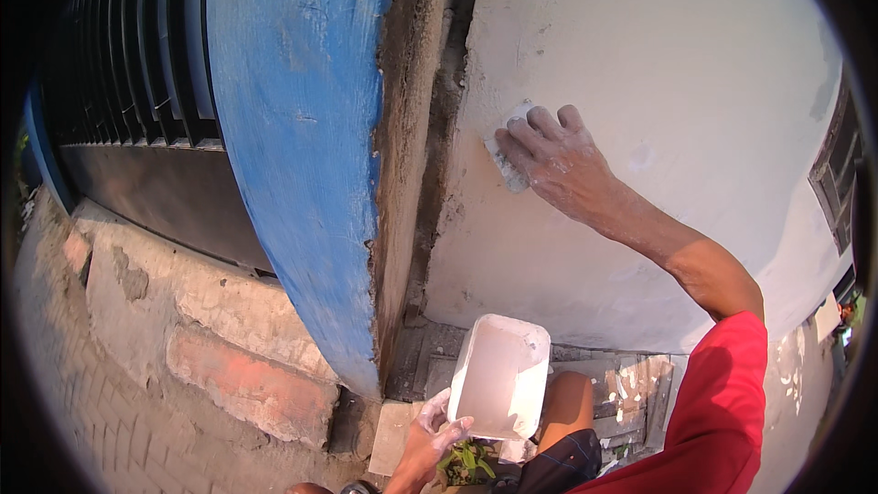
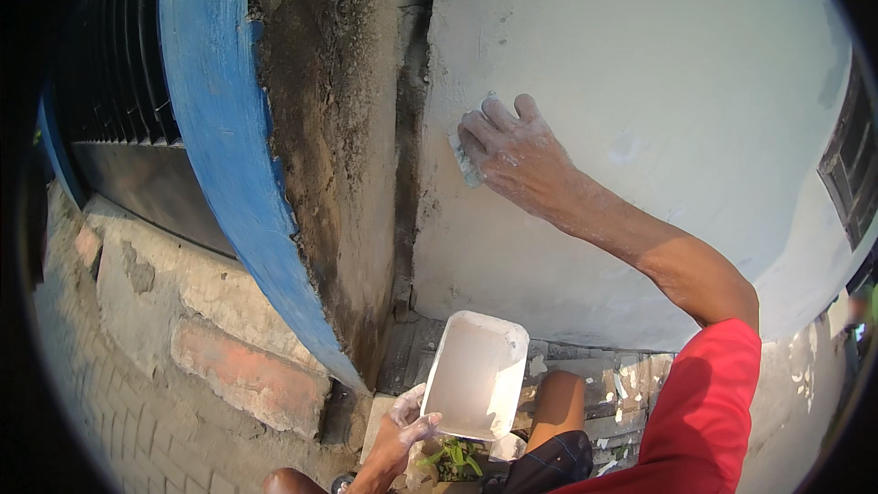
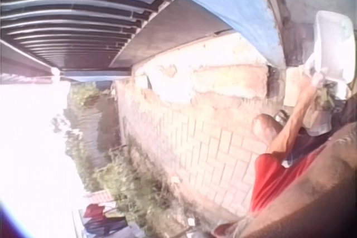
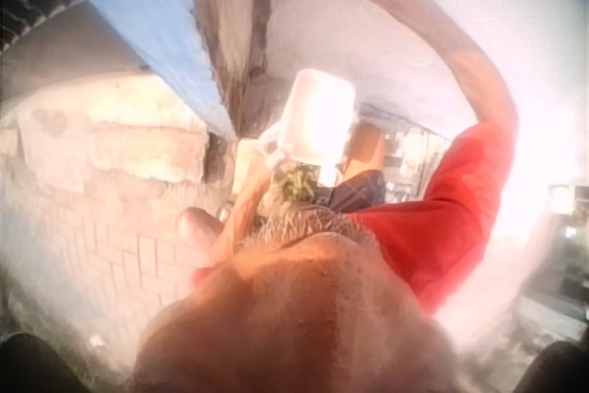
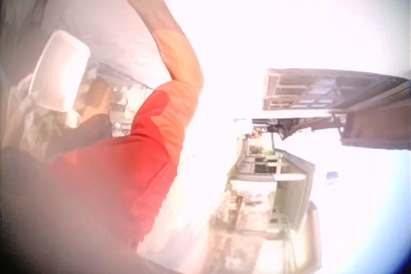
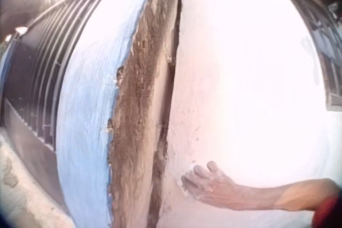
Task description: The person applies white plaster to a damaged exterior wall using two putty knives, scraping and smoothing the material from a small white container over the uneven surface by hand.
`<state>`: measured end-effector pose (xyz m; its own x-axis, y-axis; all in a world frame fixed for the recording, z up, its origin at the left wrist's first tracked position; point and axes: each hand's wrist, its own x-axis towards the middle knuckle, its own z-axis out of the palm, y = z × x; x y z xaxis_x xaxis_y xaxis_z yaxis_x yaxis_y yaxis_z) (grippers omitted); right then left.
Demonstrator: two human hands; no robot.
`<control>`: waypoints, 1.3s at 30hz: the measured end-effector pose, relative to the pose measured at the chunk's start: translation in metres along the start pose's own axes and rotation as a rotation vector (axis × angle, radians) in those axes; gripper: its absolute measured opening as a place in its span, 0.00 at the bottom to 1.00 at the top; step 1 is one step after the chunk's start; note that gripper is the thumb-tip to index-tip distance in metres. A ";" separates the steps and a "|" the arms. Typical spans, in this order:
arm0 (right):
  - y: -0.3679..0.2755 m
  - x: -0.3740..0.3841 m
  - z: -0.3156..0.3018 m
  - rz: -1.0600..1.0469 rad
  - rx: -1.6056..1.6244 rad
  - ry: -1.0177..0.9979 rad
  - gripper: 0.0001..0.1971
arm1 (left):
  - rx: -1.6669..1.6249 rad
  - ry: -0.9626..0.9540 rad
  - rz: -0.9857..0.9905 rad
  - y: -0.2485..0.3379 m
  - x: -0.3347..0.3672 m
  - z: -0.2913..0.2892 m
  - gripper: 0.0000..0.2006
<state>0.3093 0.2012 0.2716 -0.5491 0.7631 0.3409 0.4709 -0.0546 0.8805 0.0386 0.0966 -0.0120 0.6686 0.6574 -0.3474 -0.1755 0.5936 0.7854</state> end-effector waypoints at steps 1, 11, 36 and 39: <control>0.015 0.002 -0.004 0.005 -0.005 0.011 0.14 | 0.006 0.013 -0.002 0.002 -0.002 -0.002 0.33; 0.128 0.003 0.005 0.120 -0.318 0.180 0.30 | -0.013 0.025 -0.008 -0.002 0.002 -0.003 0.34; 0.087 0.014 -0.012 0.130 -0.178 0.247 0.22 | -0.035 -0.032 0.013 -0.002 -0.013 -0.002 0.34; 0.091 0.000 0.013 0.067 -0.230 0.261 0.25 | -0.042 -0.037 -0.002 -0.002 -0.012 -0.002 0.34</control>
<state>0.3611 0.2051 0.3478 -0.6941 0.5644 0.4469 0.3603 -0.2651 0.8944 0.0292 0.0880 -0.0105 0.6955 0.6388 -0.3289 -0.2040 0.6145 0.7621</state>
